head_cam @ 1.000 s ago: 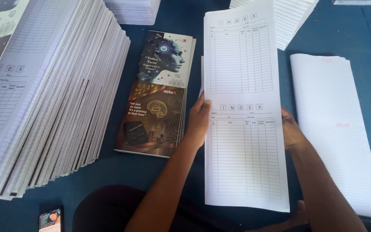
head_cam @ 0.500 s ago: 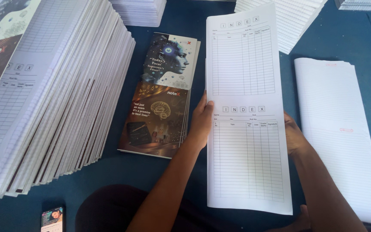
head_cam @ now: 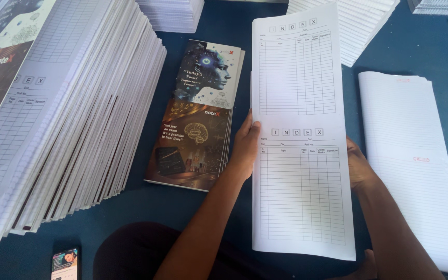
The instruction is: The person assembles notebooks by inserting loose index and lined pages into printed covers. They repeatedly pick up a cover, open it, insert a stack of pages, and place the completed notebook onto a growing pile.
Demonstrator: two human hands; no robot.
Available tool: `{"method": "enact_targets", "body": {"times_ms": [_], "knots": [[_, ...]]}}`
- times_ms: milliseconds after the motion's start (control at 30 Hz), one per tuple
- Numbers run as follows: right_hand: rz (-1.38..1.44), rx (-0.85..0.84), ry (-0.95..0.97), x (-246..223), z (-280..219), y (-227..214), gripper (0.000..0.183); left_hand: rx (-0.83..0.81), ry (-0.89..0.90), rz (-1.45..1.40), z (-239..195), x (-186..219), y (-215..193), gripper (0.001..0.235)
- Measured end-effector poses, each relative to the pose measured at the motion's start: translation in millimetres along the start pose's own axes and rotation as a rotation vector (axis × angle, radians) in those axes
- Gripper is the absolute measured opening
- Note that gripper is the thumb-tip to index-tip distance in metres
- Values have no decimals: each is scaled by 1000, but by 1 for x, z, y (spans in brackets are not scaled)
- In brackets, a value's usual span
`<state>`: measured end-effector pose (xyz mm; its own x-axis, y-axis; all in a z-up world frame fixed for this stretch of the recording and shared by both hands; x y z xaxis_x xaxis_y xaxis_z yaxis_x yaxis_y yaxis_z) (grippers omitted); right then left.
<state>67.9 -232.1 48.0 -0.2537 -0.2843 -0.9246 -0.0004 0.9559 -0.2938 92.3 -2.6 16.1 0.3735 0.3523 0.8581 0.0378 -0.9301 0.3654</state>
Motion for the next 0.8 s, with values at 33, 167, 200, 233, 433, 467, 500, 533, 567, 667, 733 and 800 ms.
{"method": "enact_targets", "body": {"times_ms": [33,167,200,233,433,467,500,533,567,667,733,800], "knots": [[24,-8,-12,2,1,-1,55,-2,3,0,0,0,0,57],[108,-27,-42,7,5,-2,53,5,-3,-10,1,0,1,58],[125,-28,-46,8,5,-2,52,6,-10,-7,1,1,1,58],[88,-22,-43,8,5,-2,52,7,-17,-4,0,1,1,57],[8,-18,-36,5,3,-1,49,2,-13,-1,-4,6,2,57],[37,-26,-43,4,3,-1,50,2,-9,1,-5,6,2,57],[66,-33,-50,4,3,-1,50,6,-23,8,-5,6,3,57],[29,-23,-43,4,3,-1,49,10,-38,14,-5,6,3,57],[-7,-14,-37,4,3,-1,49,14,-52,21,-5,6,2,58],[7,-17,-31,5,4,-1,47,9,-56,-2,-3,5,2,58],[31,-22,-30,5,4,-1,47,15,-56,7,-1,3,1,58],[29,-20,-28,6,5,-1,47,13,-43,2,1,1,0,58]]}}
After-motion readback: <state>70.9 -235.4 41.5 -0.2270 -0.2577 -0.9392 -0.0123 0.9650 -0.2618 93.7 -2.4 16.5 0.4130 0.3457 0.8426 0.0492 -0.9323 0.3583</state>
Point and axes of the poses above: each hand's wrist, its own z-axis towards the middle knuckle, its own y-axis out of the palm, x = y × z, the point moved 1 cm from there along z, towards the middle knuckle, and after that the axes turned 9 degrees about -y, right-handed, at the moved point
